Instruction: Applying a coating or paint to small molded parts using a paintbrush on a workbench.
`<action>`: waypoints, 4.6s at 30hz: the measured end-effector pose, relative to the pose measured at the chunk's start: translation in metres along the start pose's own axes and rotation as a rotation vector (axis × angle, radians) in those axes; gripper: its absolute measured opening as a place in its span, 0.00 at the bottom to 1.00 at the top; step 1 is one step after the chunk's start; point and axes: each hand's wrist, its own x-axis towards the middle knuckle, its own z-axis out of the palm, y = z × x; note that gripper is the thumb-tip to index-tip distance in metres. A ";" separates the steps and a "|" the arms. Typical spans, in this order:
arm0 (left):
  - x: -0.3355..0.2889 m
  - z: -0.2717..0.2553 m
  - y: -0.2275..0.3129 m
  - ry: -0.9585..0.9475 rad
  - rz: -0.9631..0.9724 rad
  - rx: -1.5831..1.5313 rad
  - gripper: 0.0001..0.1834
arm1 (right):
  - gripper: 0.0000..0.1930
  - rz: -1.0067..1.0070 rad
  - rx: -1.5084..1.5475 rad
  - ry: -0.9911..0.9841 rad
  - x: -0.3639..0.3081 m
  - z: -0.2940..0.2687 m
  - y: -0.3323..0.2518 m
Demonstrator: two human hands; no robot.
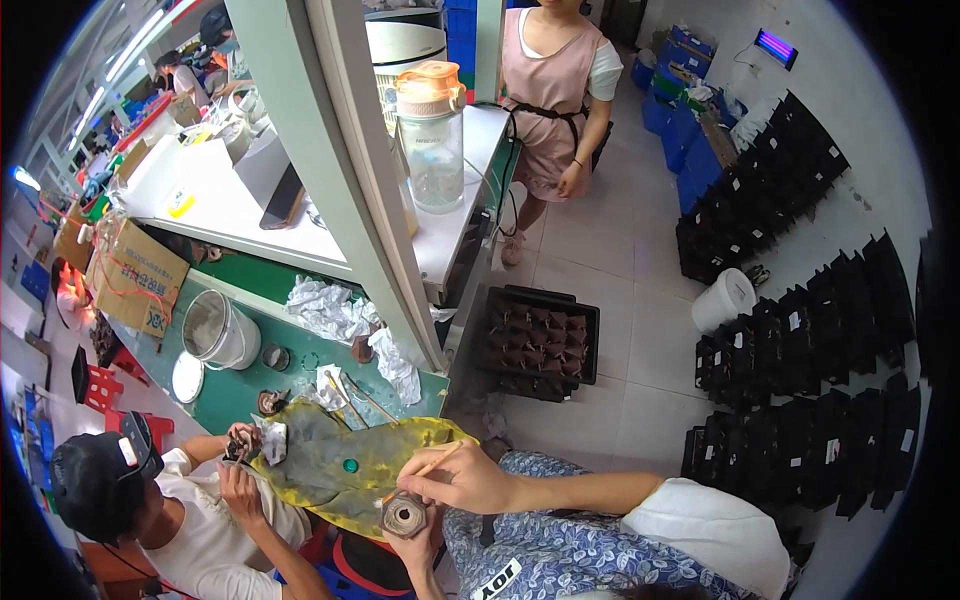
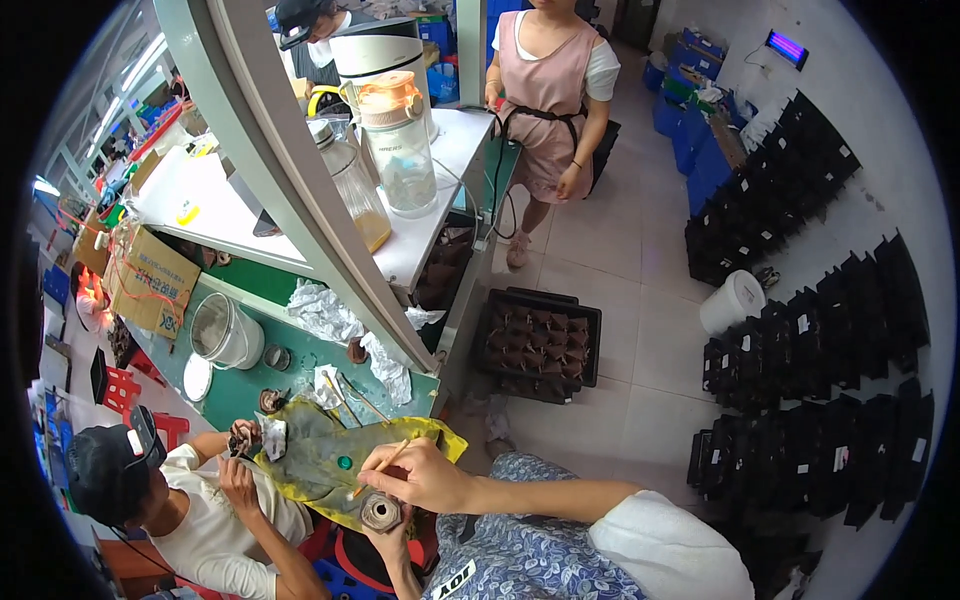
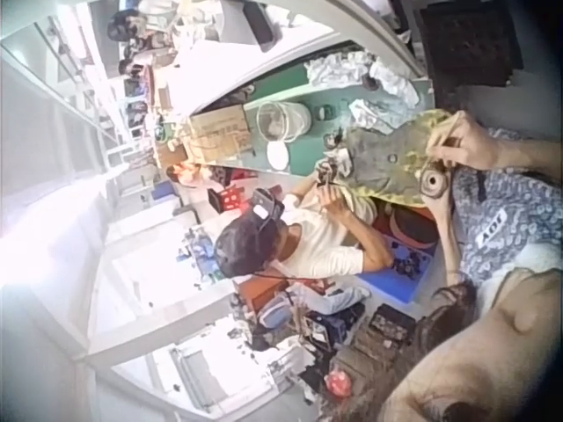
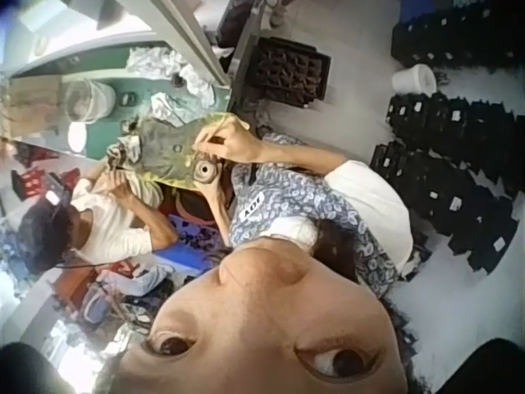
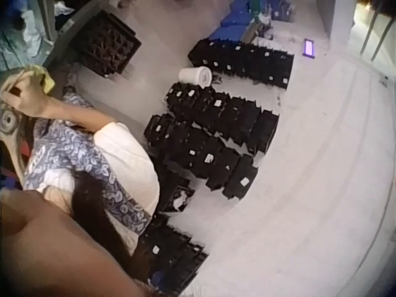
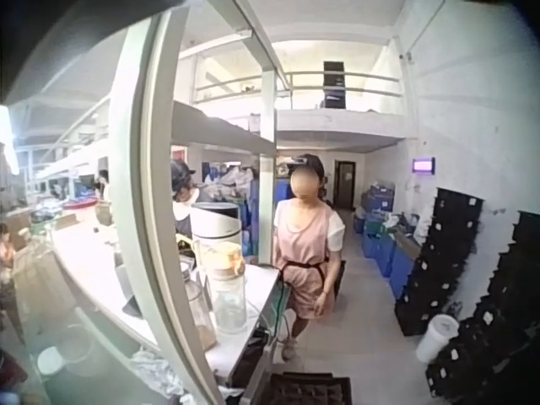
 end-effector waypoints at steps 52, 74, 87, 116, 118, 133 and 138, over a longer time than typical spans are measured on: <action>-0.005 0.023 0.040 0.147 0.099 0.316 0.22 | 0.04 -0.179 -0.435 -0.203 0.009 0.006 0.020; -0.058 -0.034 -0.021 0.591 -0.133 0.205 0.21 | 0.05 -0.173 -0.440 -0.333 0.087 0.106 0.250; -0.035 -0.062 -0.026 0.652 -0.051 0.159 0.21 | 0.06 -0.007 -0.376 -0.322 0.086 0.104 0.183; -0.008 -0.049 0.008 0.505 0.189 0.395 0.23 | 0.07 -0.277 -0.319 -0.505 0.034 0.088 0.065; -0.011 -0.049 0.006 0.516 0.174 0.397 0.23 | 0.07 -0.132 -0.322 -0.486 0.030 0.080 0.061; -0.014 -0.042 0.001 0.519 0.139 0.300 0.22 | 0.05 -0.076 -0.356 -0.469 0.024 0.070 0.059; -0.013 -0.043 -0.002 0.505 0.165 0.331 0.23 | 0.05 -0.129 -0.294 -0.436 0.025 0.076 0.063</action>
